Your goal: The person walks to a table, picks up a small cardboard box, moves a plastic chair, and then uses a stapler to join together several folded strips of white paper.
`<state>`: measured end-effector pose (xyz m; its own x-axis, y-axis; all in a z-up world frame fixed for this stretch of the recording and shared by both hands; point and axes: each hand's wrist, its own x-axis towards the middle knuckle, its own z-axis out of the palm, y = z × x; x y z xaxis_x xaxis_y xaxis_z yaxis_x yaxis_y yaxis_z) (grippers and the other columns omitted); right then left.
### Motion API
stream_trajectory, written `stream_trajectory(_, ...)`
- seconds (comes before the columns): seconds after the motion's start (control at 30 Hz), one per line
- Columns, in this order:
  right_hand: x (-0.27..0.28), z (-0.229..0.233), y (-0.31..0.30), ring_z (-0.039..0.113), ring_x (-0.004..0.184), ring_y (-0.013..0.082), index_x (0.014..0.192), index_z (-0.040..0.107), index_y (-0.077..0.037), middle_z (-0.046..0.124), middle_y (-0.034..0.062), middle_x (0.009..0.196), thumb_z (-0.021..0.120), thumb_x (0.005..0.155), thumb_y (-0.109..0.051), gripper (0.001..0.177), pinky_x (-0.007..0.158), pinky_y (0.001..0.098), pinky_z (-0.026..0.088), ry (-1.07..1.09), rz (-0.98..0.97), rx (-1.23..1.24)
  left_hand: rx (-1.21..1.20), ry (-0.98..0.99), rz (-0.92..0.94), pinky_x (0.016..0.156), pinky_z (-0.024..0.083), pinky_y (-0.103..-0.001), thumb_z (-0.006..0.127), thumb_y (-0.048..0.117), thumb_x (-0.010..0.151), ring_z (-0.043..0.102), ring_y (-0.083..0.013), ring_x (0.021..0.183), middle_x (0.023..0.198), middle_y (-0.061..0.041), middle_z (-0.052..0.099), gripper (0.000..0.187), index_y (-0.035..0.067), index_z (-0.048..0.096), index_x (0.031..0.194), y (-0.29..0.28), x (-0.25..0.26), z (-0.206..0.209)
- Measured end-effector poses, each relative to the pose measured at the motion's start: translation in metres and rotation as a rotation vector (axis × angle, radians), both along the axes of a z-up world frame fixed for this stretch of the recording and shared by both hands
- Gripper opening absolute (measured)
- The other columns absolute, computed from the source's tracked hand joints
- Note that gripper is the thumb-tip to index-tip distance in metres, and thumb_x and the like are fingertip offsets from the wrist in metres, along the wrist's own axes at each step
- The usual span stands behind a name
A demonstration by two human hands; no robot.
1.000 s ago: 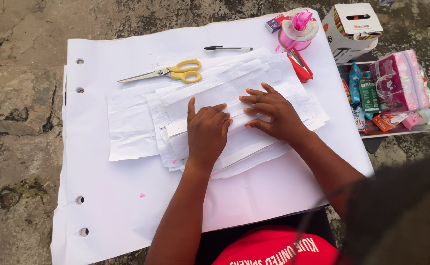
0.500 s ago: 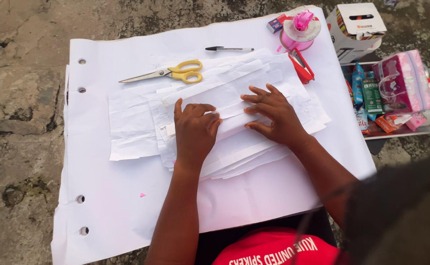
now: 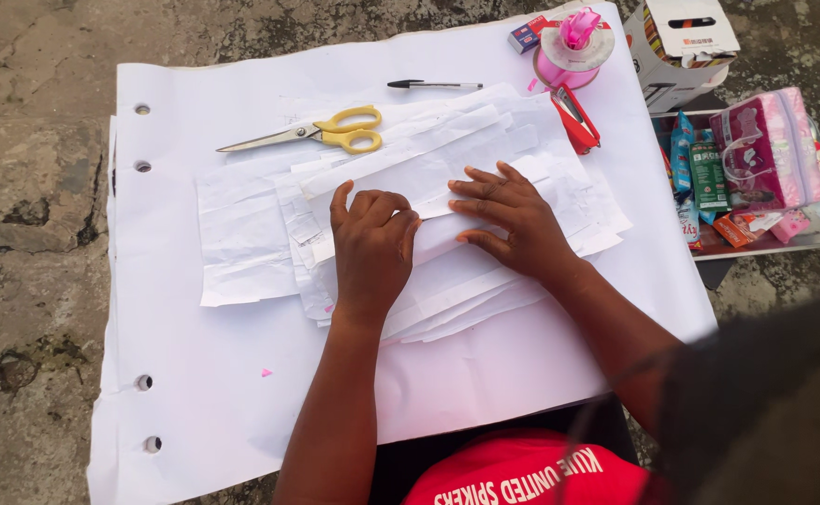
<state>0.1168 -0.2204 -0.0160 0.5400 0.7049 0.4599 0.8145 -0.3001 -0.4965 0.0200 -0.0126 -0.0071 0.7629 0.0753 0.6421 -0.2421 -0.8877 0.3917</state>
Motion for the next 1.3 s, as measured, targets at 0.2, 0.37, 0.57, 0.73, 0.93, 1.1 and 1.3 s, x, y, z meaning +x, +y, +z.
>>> stream_trajectory(0.2,0.000,-0.006,0.001,0.052,0.142,0.0237,0.119,0.075,-0.016,0.066,0.0010,0.140,0.081,0.085,-0.030,0.037,0.124,0.0496,0.033,-0.004,-0.019,-0.005,0.008,0.012,0.000,0.120,0.032,-0.054,0.079,0.007,0.086,0.062,-0.0188,0.099,0.092,0.002,0.068,0.006,0.009,0.075,0.083,-0.001,0.000,-0.001)
stream_trajectory(0.37,0.001,-0.007,0.001,0.052,0.142,0.0231,0.115,0.076,-0.017,0.067,0.0000,0.140,0.082,0.084,-0.028,0.034,0.125,0.0498,0.032,0.010,-0.018,0.004,-0.040,0.044,-0.022,0.117,0.035,-0.051,0.081,0.009,0.083,0.060,-0.0195,0.092,0.090,0.001,0.067,0.007,0.009,0.075,0.082,0.001,-0.001,0.003)
stream_trajectory(0.57,0.001,-0.008,0.000,0.052,0.143,0.0232,0.115,0.076,-0.017,0.066,-0.0001,0.140,0.083,0.083,-0.027,0.034,0.125,0.0512,0.030,0.011,-0.012,0.004,-0.072,0.042,-0.081,0.095,0.042,-0.040,0.084,0.010,0.078,0.057,-0.0223,0.086,0.087,0.000,0.065,0.008,0.009,0.076,0.081,0.003,-0.003,0.005)
stream_trajectory(0.73,0.001,-0.010,0.000,0.051,0.144,0.0237,0.115,0.076,-0.017,0.066,-0.0002,0.141,0.083,0.083,-0.027,0.034,0.125,0.0519,0.029,0.001,-0.016,-0.005,-0.089,0.073,-0.131,0.085,0.042,-0.039,0.085,0.011,0.077,0.056,-0.0220,0.082,0.087,-0.001,0.064,0.011,0.007,0.076,0.082,0.004,-0.004,0.003)
stream_trajectory(0.93,0.001,-0.012,0.000,0.051,0.143,0.0229,0.115,0.076,-0.018,0.067,-0.0003,0.140,0.083,0.082,-0.027,0.035,0.126,0.0526,0.027,0.009,-0.017,-0.002,-0.113,0.082,-0.171,0.082,0.044,-0.038,0.083,0.007,0.081,0.057,-0.0220,0.085,0.090,-0.003,0.065,0.009,0.006,0.078,0.088,-0.001,-0.003,0.002)
stream_trajectory(1.1,0.001,-0.012,-0.001,0.051,0.144,0.0231,0.118,0.076,-0.019,0.067,-0.0007,0.141,0.082,0.084,-0.027,0.036,0.127,0.0530,0.025,-0.005,-0.021,-0.001,-0.051,0.095,-0.260,0.088,0.047,-0.039,0.083,0.010,0.078,0.057,-0.0241,0.096,0.103,-0.004,0.065,0.022,0.004,0.077,0.099,-0.011,-0.005,0.006)
stream_trajectory(1.3,0.020,0.003,-0.025,0.059,0.137,0.0267,0.124,0.072,-0.008,0.068,0.0075,0.137,0.082,0.088,-0.015,0.037,0.122,0.0470,0.036,0.054,-0.095,0.192,-0.033,0.152,-0.247,0.087,0.047,-0.038,0.083,0.011,0.077,0.056,-0.0237,0.094,0.103,-0.003,0.065,0.032,0.004,0.077,0.108,-0.014,-0.003,0.011)
